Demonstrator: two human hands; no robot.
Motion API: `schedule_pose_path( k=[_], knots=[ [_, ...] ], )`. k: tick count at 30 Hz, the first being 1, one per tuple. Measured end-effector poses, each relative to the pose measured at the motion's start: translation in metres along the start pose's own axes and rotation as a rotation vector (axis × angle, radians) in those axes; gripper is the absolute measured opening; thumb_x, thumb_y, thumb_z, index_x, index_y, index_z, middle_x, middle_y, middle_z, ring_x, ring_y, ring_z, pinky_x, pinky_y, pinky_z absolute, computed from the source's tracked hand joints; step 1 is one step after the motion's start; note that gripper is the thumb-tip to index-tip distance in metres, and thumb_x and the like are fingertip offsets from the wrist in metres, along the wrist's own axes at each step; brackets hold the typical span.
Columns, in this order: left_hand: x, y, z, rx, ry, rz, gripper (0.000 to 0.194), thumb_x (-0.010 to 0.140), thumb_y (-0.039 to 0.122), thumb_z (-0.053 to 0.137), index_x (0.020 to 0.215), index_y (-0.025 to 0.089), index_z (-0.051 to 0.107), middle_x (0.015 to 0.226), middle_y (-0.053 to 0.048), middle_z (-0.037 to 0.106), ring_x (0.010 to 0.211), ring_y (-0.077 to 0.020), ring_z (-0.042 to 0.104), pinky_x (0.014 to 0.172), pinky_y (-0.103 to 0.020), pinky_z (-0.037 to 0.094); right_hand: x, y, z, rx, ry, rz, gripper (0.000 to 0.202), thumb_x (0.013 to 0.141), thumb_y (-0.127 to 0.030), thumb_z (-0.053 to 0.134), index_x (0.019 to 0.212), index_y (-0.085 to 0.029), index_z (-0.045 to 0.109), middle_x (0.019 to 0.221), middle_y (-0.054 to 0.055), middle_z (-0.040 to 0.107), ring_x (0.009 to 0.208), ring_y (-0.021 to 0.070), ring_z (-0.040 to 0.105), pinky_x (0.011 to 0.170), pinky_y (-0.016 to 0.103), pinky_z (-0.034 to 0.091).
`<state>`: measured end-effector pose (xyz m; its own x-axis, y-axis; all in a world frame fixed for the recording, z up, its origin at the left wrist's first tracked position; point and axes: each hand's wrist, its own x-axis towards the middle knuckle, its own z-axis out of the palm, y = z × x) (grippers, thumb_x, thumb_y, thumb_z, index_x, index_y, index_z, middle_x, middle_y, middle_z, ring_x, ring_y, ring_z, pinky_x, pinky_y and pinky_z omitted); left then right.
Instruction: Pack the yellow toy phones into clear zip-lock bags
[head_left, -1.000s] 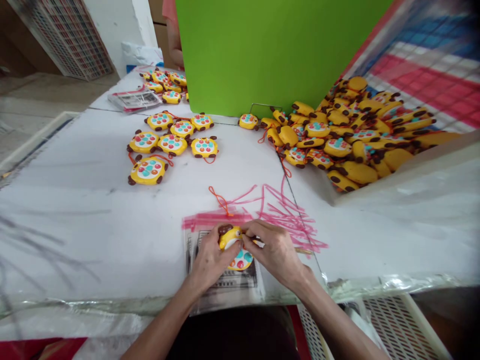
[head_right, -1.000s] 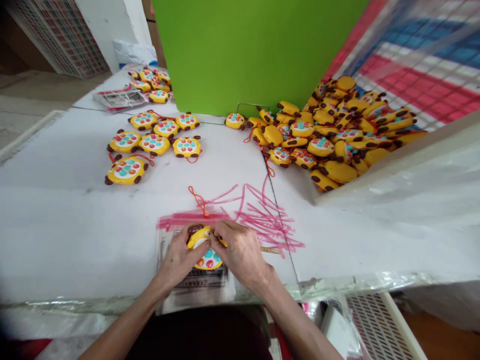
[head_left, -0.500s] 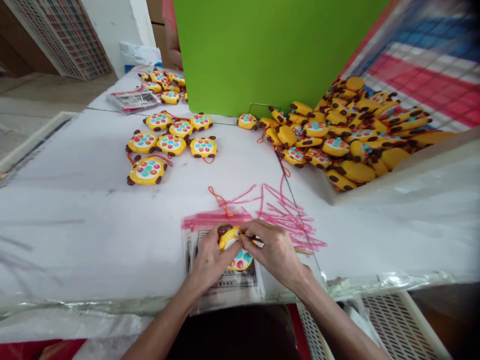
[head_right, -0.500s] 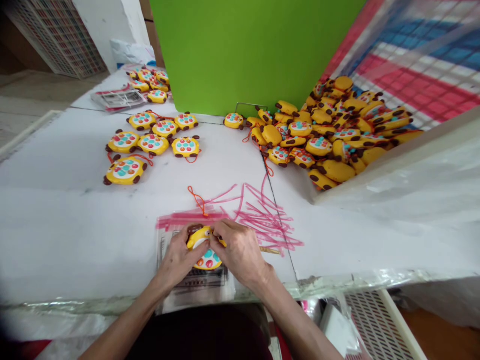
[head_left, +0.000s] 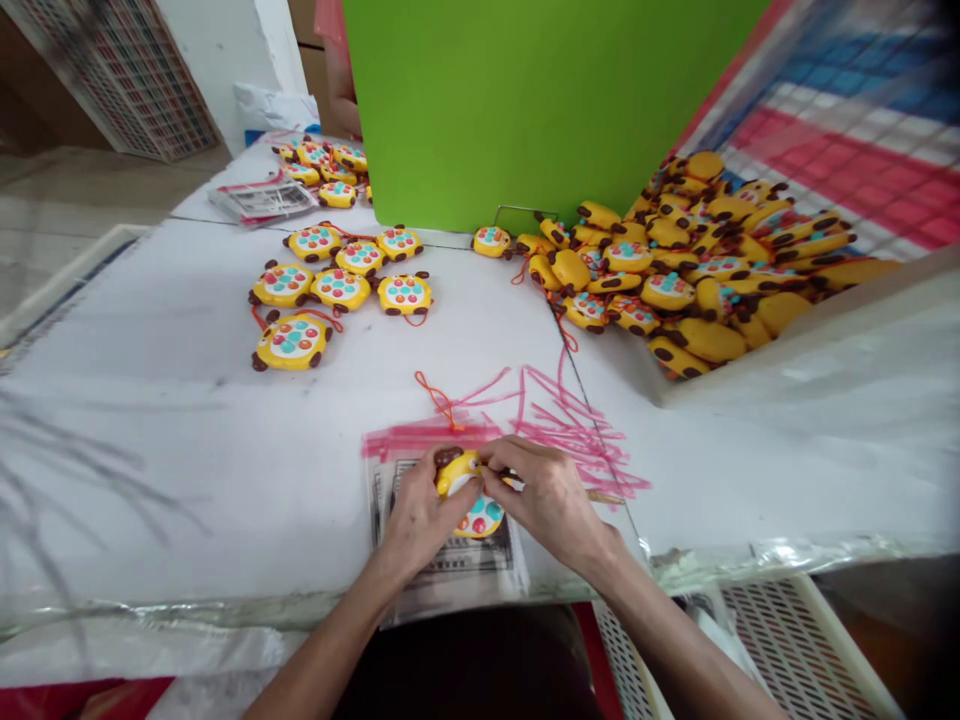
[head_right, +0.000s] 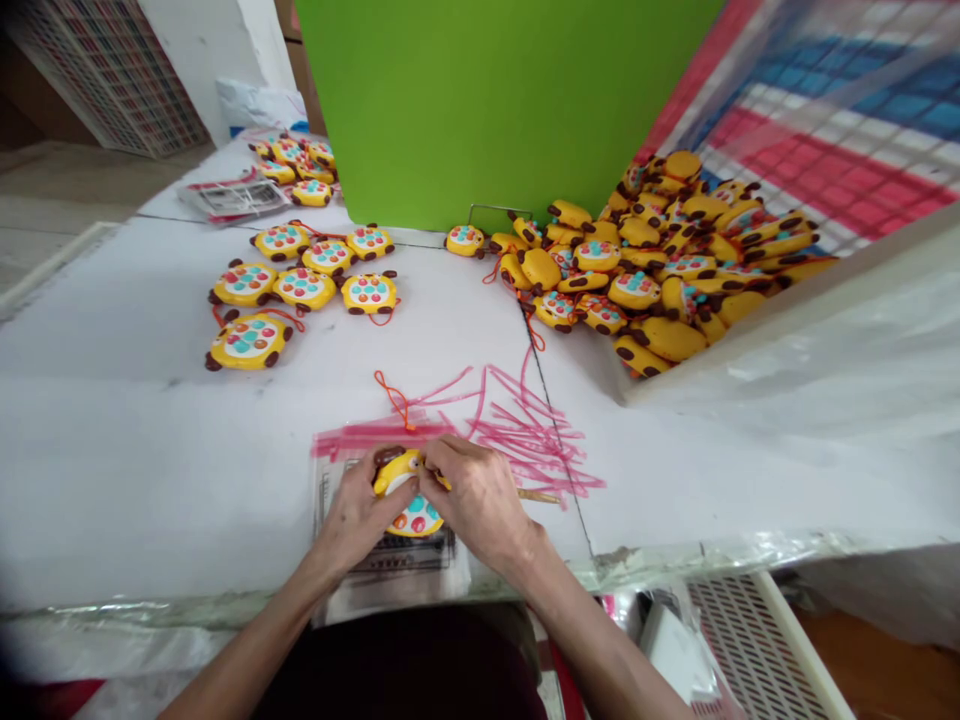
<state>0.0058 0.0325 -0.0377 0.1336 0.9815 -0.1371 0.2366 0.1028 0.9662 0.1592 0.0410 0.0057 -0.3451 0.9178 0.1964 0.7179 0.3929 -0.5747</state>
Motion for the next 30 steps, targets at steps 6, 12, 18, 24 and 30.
schedule_pose_path(
  k=[6, 12, 18, 24, 30],
  knots=[
    [0.0005, -0.0024, 0.0003, -0.009, -0.003, 0.011, 0.023, 0.076, 0.027, 0.057, 0.095, 0.016, 0.058, 0.083, -0.002, 0.065, 0.077, -0.0188, 0.061, 0.069, -0.029, 0.046, 0.0019, 0.0005, 0.0013, -0.052, 0.021, -0.026, 0.014, 0.075, -0.006, 0.053, 0.071, -0.018, 0.059, 0.067, 0.000, 0.063, 0.058, 0.0111, 0.057, 0.055, 0.020, 0.038],
    [0.0006, -0.0022, 0.0003, -0.004, -0.004, -0.006, 0.025, 0.075, 0.027, 0.058, 0.097, 0.016, 0.058, 0.085, -0.003, 0.066, 0.078, -0.0193, 0.062, 0.070, -0.029, 0.046, 0.0012, -0.0002, 0.0003, -0.025, 0.010, -0.019, 0.015, 0.075, -0.006, 0.052, 0.074, -0.018, 0.060, 0.070, 0.000, 0.065, 0.060, 0.0113, 0.058, 0.058, 0.020, 0.040],
    [0.0005, -0.0016, 0.0011, -0.008, 0.012, 0.015, 0.024, 0.074, 0.026, 0.057, 0.096, 0.015, 0.058, 0.084, -0.003, 0.066, 0.078, -0.0187, 0.062, 0.070, -0.028, 0.047, 0.0021, 0.0004, 0.0017, -0.035, 0.028, -0.030, 0.014, 0.074, -0.004, 0.054, 0.071, -0.017, 0.059, 0.067, -0.001, 0.063, 0.057, 0.0108, 0.056, 0.055, 0.020, 0.038],
    [0.0002, -0.0011, 0.0003, 0.003, 0.012, 0.025, 0.024, 0.074, 0.026, 0.057, 0.095, 0.016, 0.059, 0.084, -0.003, 0.066, 0.078, -0.0184, 0.062, 0.069, -0.028, 0.047, 0.0021, -0.0017, -0.0007, -0.023, 0.013, -0.018, 0.015, 0.075, -0.004, 0.054, 0.072, -0.017, 0.059, 0.070, 0.000, 0.064, 0.060, 0.0112, 0.057, 0.057, 0.020, 0.039],
    [0.0006, -0.0034, 0.0007, 0.017, 0.019, 0.014, 0.024, 0.074, 0.026, 0.057, 0.097, 0.016, 0.058, 0.084, -0.002, 0.066, 0.078, -0.0182, 0.062, 0.069, -0.027, 0.047, 0.0021, 0.0002, 0.0009, -0.030, 0.019, -0.015, 0.015, 0.074, -0.004, 0.054, 0.070, -0.018, 0.058, 0.068, 0.000, 0.063, 0.058, 0.0110, 0.056, 0.055, 0.020, 0.039]
  ],
)
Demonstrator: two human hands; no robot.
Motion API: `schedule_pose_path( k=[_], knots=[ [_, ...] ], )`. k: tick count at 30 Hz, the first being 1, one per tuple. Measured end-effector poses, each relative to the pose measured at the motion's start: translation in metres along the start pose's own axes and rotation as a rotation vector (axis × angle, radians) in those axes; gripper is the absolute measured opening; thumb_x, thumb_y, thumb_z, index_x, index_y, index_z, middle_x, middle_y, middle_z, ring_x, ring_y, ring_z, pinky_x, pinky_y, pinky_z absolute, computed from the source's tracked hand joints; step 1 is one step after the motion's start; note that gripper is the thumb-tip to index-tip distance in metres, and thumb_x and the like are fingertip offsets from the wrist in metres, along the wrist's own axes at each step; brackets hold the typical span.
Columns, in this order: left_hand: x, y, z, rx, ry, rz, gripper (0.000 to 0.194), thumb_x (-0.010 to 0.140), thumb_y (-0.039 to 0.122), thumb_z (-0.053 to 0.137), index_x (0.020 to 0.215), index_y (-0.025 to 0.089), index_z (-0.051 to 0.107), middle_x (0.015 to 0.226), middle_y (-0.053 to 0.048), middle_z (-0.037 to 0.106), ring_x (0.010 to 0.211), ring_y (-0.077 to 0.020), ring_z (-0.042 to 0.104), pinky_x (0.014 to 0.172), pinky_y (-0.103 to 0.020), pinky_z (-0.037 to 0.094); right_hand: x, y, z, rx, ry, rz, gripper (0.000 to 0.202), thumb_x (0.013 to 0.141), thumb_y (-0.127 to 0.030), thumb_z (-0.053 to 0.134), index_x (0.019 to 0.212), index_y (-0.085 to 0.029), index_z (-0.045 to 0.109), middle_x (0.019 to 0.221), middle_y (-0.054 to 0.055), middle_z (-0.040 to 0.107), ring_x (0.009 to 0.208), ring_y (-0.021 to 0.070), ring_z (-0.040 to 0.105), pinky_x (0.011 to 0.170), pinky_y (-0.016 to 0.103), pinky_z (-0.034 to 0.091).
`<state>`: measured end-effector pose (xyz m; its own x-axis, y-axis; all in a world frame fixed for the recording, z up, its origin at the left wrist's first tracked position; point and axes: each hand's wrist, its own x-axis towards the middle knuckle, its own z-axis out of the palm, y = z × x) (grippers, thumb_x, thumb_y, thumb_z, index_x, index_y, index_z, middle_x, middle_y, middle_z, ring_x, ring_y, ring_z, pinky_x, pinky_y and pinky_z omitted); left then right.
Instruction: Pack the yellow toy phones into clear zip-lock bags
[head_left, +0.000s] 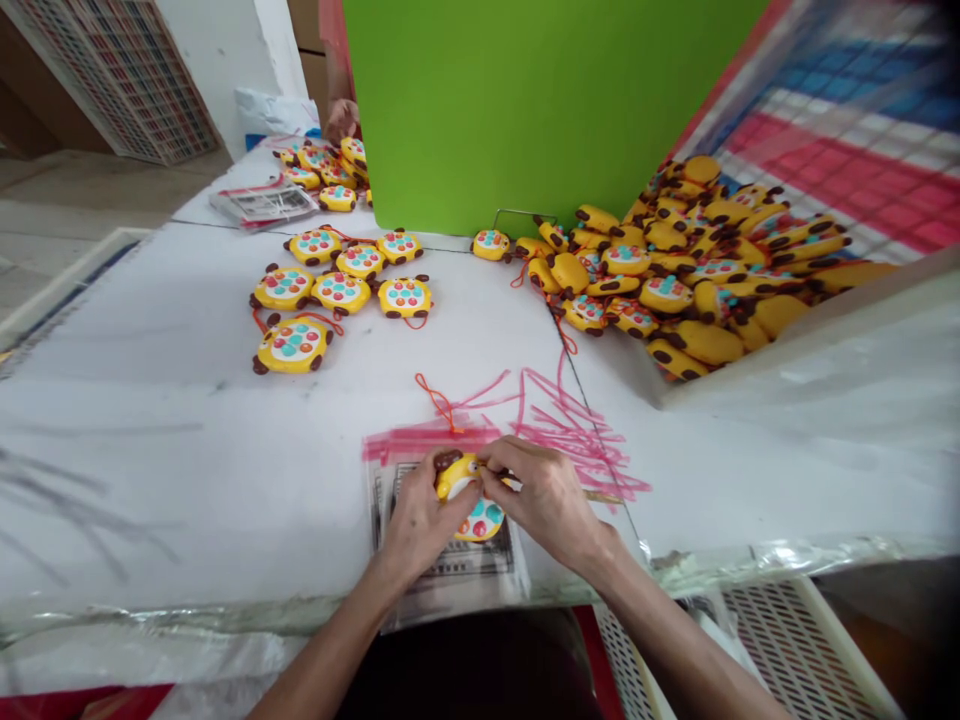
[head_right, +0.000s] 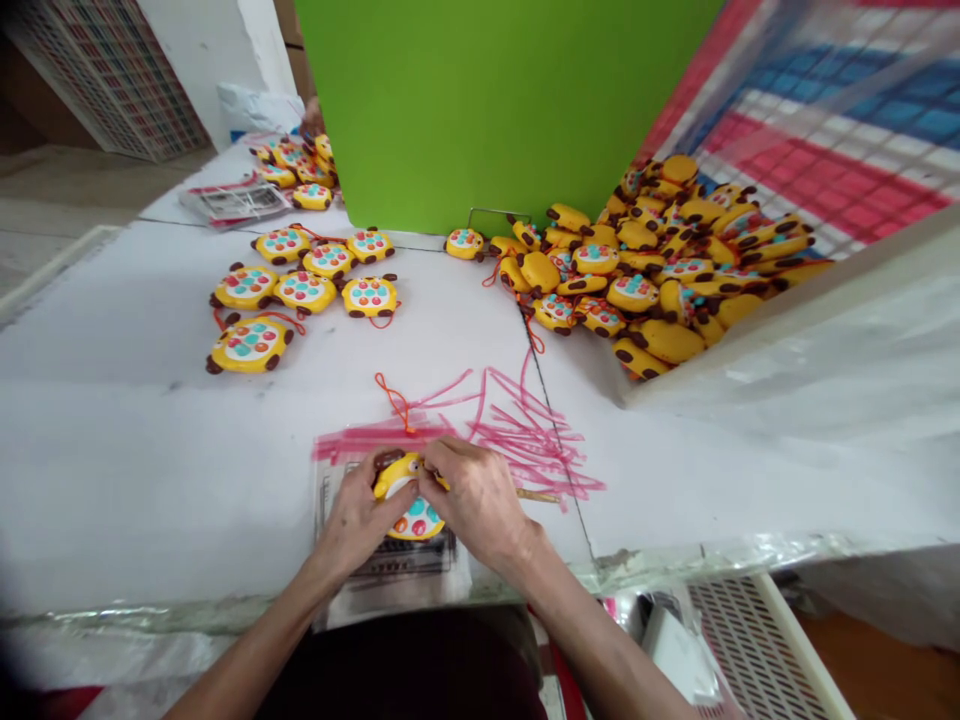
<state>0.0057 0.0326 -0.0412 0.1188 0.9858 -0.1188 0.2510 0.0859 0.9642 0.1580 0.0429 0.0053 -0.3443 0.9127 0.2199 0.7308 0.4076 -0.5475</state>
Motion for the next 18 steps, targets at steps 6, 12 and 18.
schedule_pose_path(
  k=[6, 12, 18],
  knots=[
    [-0.0014, -0.0011, -0.0003, 0.000, -0.006, 0.006, 0.026, 0.075, 0.026, 0.058, 0.098, 0.016, 0.058, 0.087, -0.003, 0.067, 0.080, -0.0188, 0.062, 0.071, -0.028, 0.047, -0.0001, -0.0018, 0.0000, 0.024, -0.009, 0.012, 0.015, 0.075, -0.004, 0.053, 0.071, -0.018, 0.059, 0.069, 0.000, 0.063, 0.060, 0.0113, 0.057, 0.057, 0.019, 0.040],
    [0.0000, 0.0029, -0.0006, -0.005, -0.003, -0.004, 0.024, 0.074, 0.025, 0.057, 0.096, 0.016, 0.058, 0.085, -0.003, 0.067, 0.080, -0.0195, 0.063, 0.070, -0.029, 0.048, -0.0001, -0.0018, -0.0016, 0.014, -0.016, 0.022, 0.015, 0.075, -0.006, 0.051, 0.070, -0.018, 0.059, 0.068, 0.000, 0.063, 0.059, 0.0118, 0.057, 0.056, 0.021, 0.040],
    [-0.0008, 0.0036, -0.0011, 0.005, -0.002, -0.001, 0.025, 0.074, 0.027, 0.058, 0.097, 0.016, 0.058, 0.086, -0.004, 0.068, 0.080, -0.0198, 0.063, 0.070, -0.030, 0.048, -0.0005, -0.0032, 0.0005, 0.029, -0.014, 0.024, 0.015, 0.076, -0.006, 0.051, 0.071, -0.018, 0.059, 0.069, 0.001, 0.063, 0.060, 0.0120, 0.057, 0.057, 0.021, 0.041]
  ],
)
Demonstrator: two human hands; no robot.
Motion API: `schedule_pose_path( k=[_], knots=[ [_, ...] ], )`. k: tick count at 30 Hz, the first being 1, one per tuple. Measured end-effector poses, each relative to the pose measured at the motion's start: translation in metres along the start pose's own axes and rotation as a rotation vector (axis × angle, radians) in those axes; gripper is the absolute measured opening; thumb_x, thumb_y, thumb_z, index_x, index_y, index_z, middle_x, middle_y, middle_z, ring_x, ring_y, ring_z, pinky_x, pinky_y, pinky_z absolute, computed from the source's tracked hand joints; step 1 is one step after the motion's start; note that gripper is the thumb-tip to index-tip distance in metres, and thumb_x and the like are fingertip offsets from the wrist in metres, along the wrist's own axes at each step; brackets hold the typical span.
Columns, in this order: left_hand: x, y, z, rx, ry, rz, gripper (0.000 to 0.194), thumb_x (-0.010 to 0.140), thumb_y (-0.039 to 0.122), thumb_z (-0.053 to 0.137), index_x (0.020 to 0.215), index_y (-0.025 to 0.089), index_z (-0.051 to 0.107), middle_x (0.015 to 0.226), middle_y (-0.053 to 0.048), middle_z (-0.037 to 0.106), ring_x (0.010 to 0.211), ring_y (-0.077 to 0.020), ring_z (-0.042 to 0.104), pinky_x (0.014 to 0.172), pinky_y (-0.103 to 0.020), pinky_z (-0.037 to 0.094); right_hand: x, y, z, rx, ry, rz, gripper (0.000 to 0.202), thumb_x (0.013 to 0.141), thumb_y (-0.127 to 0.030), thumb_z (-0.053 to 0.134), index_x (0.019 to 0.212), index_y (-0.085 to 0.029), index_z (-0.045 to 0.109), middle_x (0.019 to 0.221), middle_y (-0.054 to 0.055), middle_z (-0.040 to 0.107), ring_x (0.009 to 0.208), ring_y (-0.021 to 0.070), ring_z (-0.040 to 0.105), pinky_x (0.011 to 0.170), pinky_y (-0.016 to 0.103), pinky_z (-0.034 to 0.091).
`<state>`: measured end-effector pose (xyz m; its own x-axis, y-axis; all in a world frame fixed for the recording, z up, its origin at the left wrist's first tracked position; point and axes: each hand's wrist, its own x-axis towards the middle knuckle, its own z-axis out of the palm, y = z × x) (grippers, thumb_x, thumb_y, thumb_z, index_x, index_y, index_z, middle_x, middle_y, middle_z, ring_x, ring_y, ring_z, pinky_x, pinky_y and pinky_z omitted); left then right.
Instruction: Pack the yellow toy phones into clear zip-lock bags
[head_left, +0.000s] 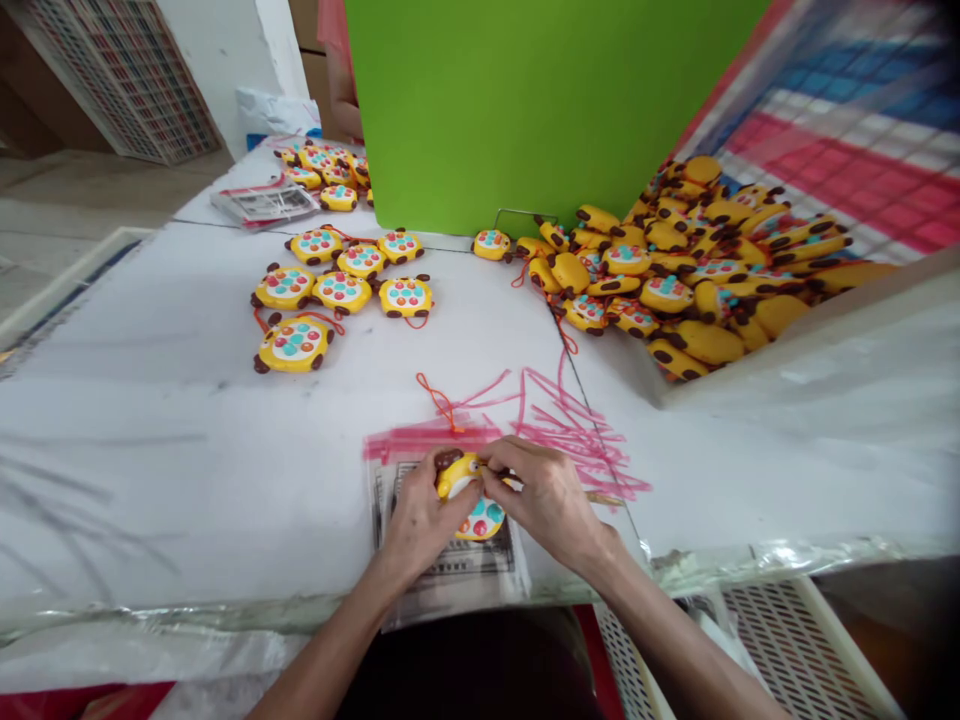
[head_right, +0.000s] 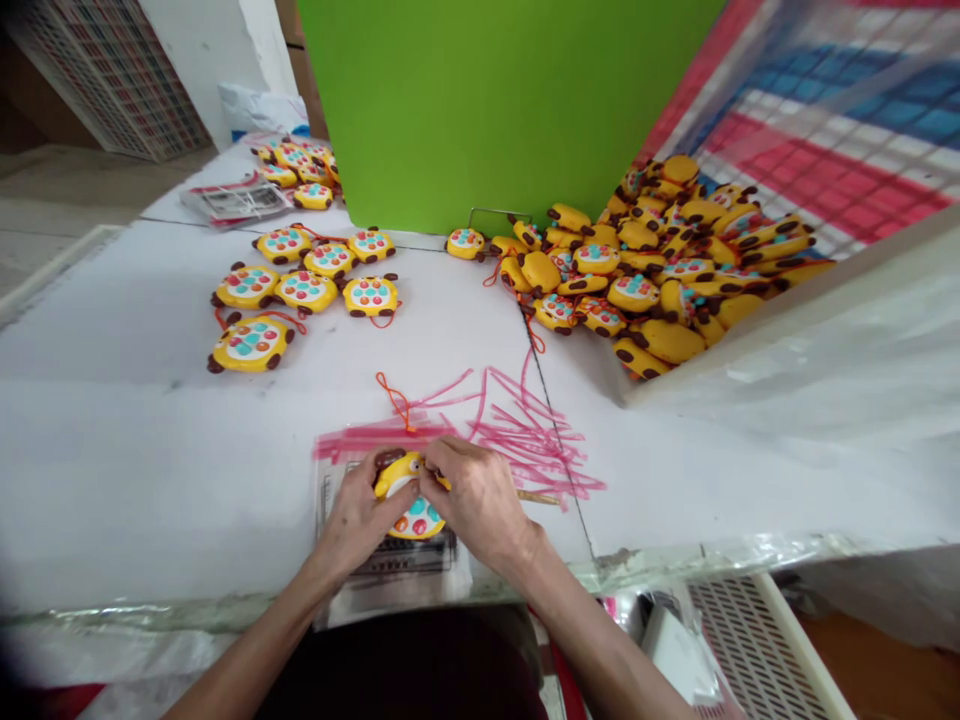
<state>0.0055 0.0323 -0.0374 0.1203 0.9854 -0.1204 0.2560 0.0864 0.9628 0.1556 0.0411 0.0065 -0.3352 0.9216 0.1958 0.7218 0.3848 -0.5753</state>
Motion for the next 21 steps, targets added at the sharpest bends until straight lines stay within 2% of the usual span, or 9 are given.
schedule_pose_path(
  k=[3, 6, 8, 11, 13, 15, 18, 20, 21],
  knots=[
    [0.000, -0.001, -0.001, -0.024, -0.009, -0.007, 0.028, 0.074, 0.029, 0.060, 0.099, 0.016, 0.057, 0.089, -0.005, 0.068, 0.081, -0.0198, 0.063, 0.071, -0.030, 0.049, -0.001, 0.004, -0.006, 0.039, 0.035, 0.044, 0.012, 0.079, -0.012, 0.052, 0.073, -0.018, 0.059, 0.069, 0.001, 0.064, 0.058, 0.0120, 0.057, 0.055, 0.022, 0.043],
    [-0.001, -0.002, -0.002, -0.097, -0.032, -0.056, 0.035, 0.073, 0.033, 0.062, 0.102, 0.016, 0.055, 0.092, -0.006, 0.068, 0.081, -0.0201, 0.064, 0.072, -0.031, 0.051, -0.011, 0.029, -0.026, 0.020, 0.187, 0.154, 0.011, 0.083, -0.021, 0.052, 0.077, -0.019, 0.061, 0.081, 0.004, 0.068, 0.065, 0.0136, 0.062, 0.059, 0.022, 0.047],
    [-0.001, -0.002, -0.002, -0.138, -0.049, -0.081, 0.036, 0.072, 0.034, 0.063, 0.102, 0.015, 0.055, 0.092, -0.006, 0.067, 0.081, -0.0206, 0.064, 0.071, -0.031, 0.051, -0.024, 0.061, -0.045, -0.101, 0.301, 0.239, 0.013, 0.083, -0.027, 0.052, 0.077, -0.019, 0.061, 0.086, 0.005, 0.069, 0.067, 0.0150, 0.063, 0.062, 0.025, 0.049],
    [-0.001, -0.001, -0.003, -0.164, -0.055, -0.091, 0.037, 0.071, 0.035, 0.064, 0.100, 0.015, 0.055, 0.091, -0.006, 0.067, 0.082, -0.0210, 0.064, 0.071, -0.031, 0.052, -0.052, 0.124, -0.074, -0.363, 0.385, 0.355, 0.020, 0.083, -0.035, 0.051, 0.078, -0.020, 0.063, 0.085, 0.007, 0.070, 0.058, 0.0166, 0.061, 0.061, 0.030, 0.048],
    [-0.001, 0.000, -0.003, -0.182, -0.060, -0.091, 0.036, 0.071, 0.036, 0.064, 0.099, 0.015, 0.056, 0.091, -0.005, 0.067, 0.082, -0.0211, 0.064, 0.071, -0.031, 0.052, -0.071, 0.162, -0.086, -0.485, 0.369, 0.432, 0.023, 0.083, -0.038, 0.048, 0.080, -0.021, 0.064, 0.082, 0.008, 0.070, 0.058, 0.0197, 0.061, 0.059, 0.034, 0.046],
    [-0.001, -0.002, -0.003, -0.215, -0.077, -0.082, 0.036, 0.072, 0.036, 0.064, 0.100, 0.016, 0.055, 0.092, -0.005, 0.067, 0.083, -0.0210, 0.064, 0.072, -0.031, 0.052, -0.083, 0.185, -0.091, -0.546, 0.304, 0.475, 0.026, 0.083, -0.038, 0.046, 0.079, -0.022, 0.065, 0.082, 0.009, 0.070, 0.065, 0.0242, 0.063, 0.059, 0.036, 0.046],
    [-0.001, -0.005, -0.003, -0.255, -0.095, -0.076, 0.035, 0.075, 0.037, 0.063, 0.102, 0.016, 0.055, 0.093, -0.004, 0.067, 0.083, -0.0207, 0.064, 0.072, -0.031, 0.052, -0.081, 0.174, -0.084, -0.504, 0.327, 0.431, 0.028, 0.083, -0.040, 0.046, 0.085, -0.021, 0.066, 0.099, 0.012, 0.068, 0.084, 0.0287, 0.063, 0.069, 0.040, 0.048],
    [-0.001, -0.006, -0.003, -0.260, -0.103, -0.079, 0.036, 0.075, 0.037, 0.064, 0.103, 0.016, 0.055, 0.093, -0.004, 0.068, 0.082, -0.0207, 0.064, 0.071, -0.030, 0.052, -0.067, 0.139, -0.072, -0.345, 0.397, 0.381, 0.028, 0.084, -0.041, 0.050, 0.095, -0.020, 0.065, 0.108, 0.012, 0.065, 0.088, 0.0269, 0.063, 0.076, 0.040, 0.049],
    [-0.001, -0.005, -0.003, -0.259, -0.109, -0.083, 0.036, 0.075, 0.037, 0.064, 0.103, 0.016, 0.055, 0.093, -0.004, 0.068, 0.082, -0.0206, 0.065, 0.070, -0.030, 0.052, -0.057, 0.117, -0.064, -0.209, 0.378, 0.363, 0.027, 0.085, -0.040, 0.052, 0.099, -0.020, 0.064, 0.107, 0.011, 0.065, 0.087, 0.0249, 0.063, 0.077, 0.038, 0.050]
  ],
)
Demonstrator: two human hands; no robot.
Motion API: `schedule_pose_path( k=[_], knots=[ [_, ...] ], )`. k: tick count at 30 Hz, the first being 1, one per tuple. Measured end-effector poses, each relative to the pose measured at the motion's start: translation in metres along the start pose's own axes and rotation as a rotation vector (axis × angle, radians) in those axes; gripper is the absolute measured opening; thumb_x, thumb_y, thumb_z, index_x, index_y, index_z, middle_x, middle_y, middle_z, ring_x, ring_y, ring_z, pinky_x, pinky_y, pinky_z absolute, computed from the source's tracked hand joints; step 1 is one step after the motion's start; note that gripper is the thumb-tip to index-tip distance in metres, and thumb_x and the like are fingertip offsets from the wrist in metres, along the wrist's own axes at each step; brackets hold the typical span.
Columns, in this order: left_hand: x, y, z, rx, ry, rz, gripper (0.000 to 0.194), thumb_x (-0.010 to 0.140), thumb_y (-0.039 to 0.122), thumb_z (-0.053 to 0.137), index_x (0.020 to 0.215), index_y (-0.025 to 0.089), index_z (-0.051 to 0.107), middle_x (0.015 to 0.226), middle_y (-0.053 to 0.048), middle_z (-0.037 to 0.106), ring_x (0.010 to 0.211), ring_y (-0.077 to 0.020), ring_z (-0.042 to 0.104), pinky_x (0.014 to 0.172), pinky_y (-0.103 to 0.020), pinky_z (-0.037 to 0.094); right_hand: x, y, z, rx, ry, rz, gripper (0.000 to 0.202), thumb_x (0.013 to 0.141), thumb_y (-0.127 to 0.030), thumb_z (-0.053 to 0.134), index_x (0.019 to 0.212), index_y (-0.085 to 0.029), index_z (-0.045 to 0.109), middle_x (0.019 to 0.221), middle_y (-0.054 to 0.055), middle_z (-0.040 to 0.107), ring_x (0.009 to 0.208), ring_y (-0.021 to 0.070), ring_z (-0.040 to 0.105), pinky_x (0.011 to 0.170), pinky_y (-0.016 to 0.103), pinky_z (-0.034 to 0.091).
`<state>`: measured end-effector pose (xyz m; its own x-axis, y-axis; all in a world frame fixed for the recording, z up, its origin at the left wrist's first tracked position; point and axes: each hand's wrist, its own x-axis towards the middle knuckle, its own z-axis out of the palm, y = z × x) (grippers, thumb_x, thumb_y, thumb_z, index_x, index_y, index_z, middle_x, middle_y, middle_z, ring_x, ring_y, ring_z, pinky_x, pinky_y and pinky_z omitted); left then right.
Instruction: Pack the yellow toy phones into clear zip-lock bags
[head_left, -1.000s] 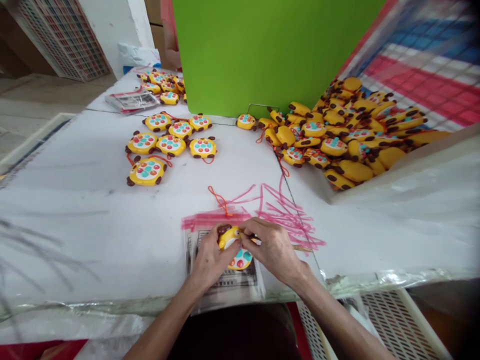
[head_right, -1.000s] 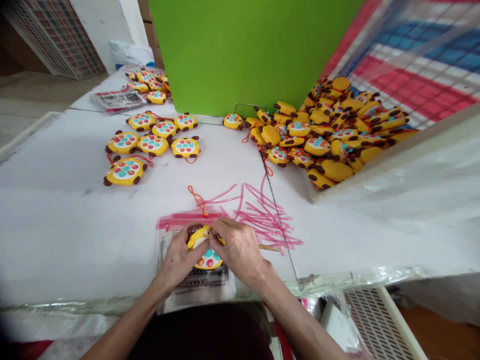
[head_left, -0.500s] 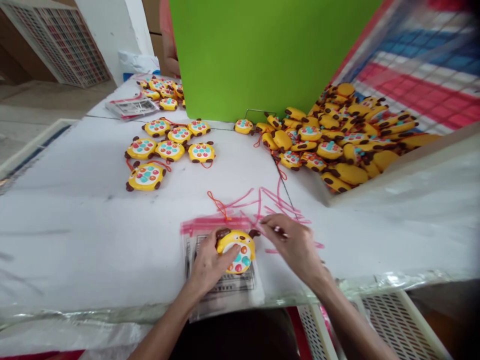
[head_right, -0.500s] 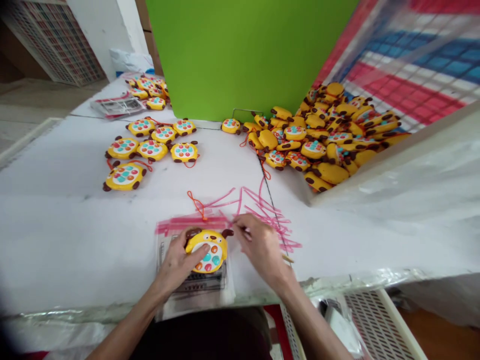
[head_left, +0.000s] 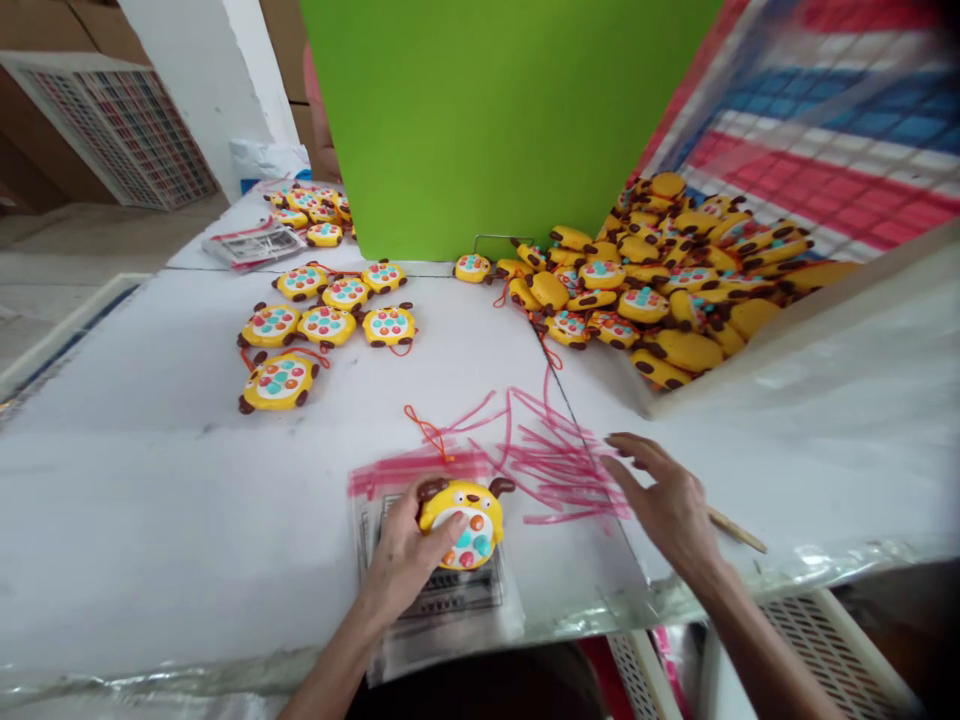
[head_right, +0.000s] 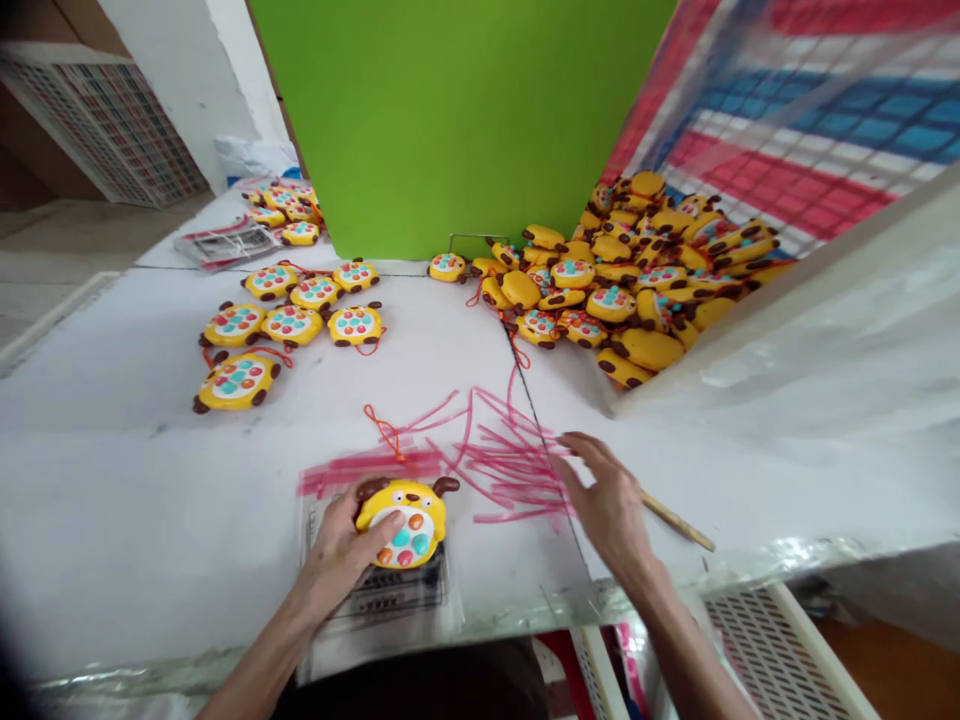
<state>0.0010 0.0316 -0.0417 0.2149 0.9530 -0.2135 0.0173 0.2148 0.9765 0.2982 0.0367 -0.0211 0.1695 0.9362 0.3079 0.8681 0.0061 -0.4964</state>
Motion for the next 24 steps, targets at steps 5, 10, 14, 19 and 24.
schedule_pose_path(
  k=[5, 10, 14, 19, 24],
  knots=[
    [0.000, 0.005, 0.001, 0.099, 0.040, 0.019, 0.036, 0.075, 0.035, 0.062, 0.105, 0.015, 0.056, 0.097, -0.006, 0.068, 0.086, -0.0205, 0.064, 0.075, -0.031, 0.051, -0.007, -0.111, 0.038, 0.423, -0.333, -0.191, 0.030, 0.076, -0.035, 0.070, 0.102, -0.020, 0.065, 0.096, 0.007, 0.069, 0.087, 0.0215, 0.063, 0.078, 0.033, 0.050],
    [0.001, 0.005, 0.002, 0.202, 0.121, 0.069, 0.032, 0.074, 0.032, 0.062, 0.102, 0.016, 0.057, 0.094, -0.006, 0.068, 0.084, -0.0201, 0.064, 0.073, -0.030, 0.051, -0.012, -0.131, 0.074, 0.590, -0.345, -0.092, 0.011, 0.076, -0.022, 0.069, 0.086, -0.017, 0.070, 0.078, 0.003, 0.068, 0.070, 0.0149, 0.062, 0.062, 0.024, 0.047],
    [0.002, 0.004, 0.002, 0.221, 0.134, 0.071, 0.031, 0.074, 0.030, 0.061, 0.101, 0.016, 0.056, 0.091, -0.004, 0.069, 0.081, -0.0192, 0.064, 0.070, -0.029, 0.051, -0.010, -0.126, 0.077, 0.707, -0.351, -0.056, 0.011, 0.076, -0.026, 0.068, 0.082, -0.017, 0.072, 0.074, 0.003, 0.067, 0.066, 0.0142, 0.061, 0.059, 0.023, 0.047],
    [0.002, 0.005, 0.000, 0.174, 0.122, 0.058, 0.035, 0.072, 0.033, 0.064, 0.101, 0.016, 0.056, 0.090, -0.005, 0.069, 0.081, -0.0195, 0.065, 0.071, -0.029, 0.052, -0.006, -0.124, 0.078, 0.878, -0.443, 0.038, 0.026, 0.084, -0.033, 0.056, 0.071, -0.015, 0.070, 0.066, 0.002, 0.067, 0.060, 0.0140, 0.059, 0.053, 0.022, 0.045],
    [0.003, 0.006, 0.000, 0.121, 0.087, 0.043, 0.035, 0.072, 0.032, 0.065, 0.101, 0.016, 0.056, 0.093, -0.005, 0.069, 0.082, -0.0192, 0.065, 0.071, -0.028, 0.052, -0.011, -0.118, 0.083, 0.877, -0.373, 0.099, 0.029, 0.086, -0.034, 0.050, 0.073, -0.015, 0.067, 0.065, 0.002, 0.066, 0.059, 0.0145, 0.059, 0.052, 0.023, 0.046]
  ],
)
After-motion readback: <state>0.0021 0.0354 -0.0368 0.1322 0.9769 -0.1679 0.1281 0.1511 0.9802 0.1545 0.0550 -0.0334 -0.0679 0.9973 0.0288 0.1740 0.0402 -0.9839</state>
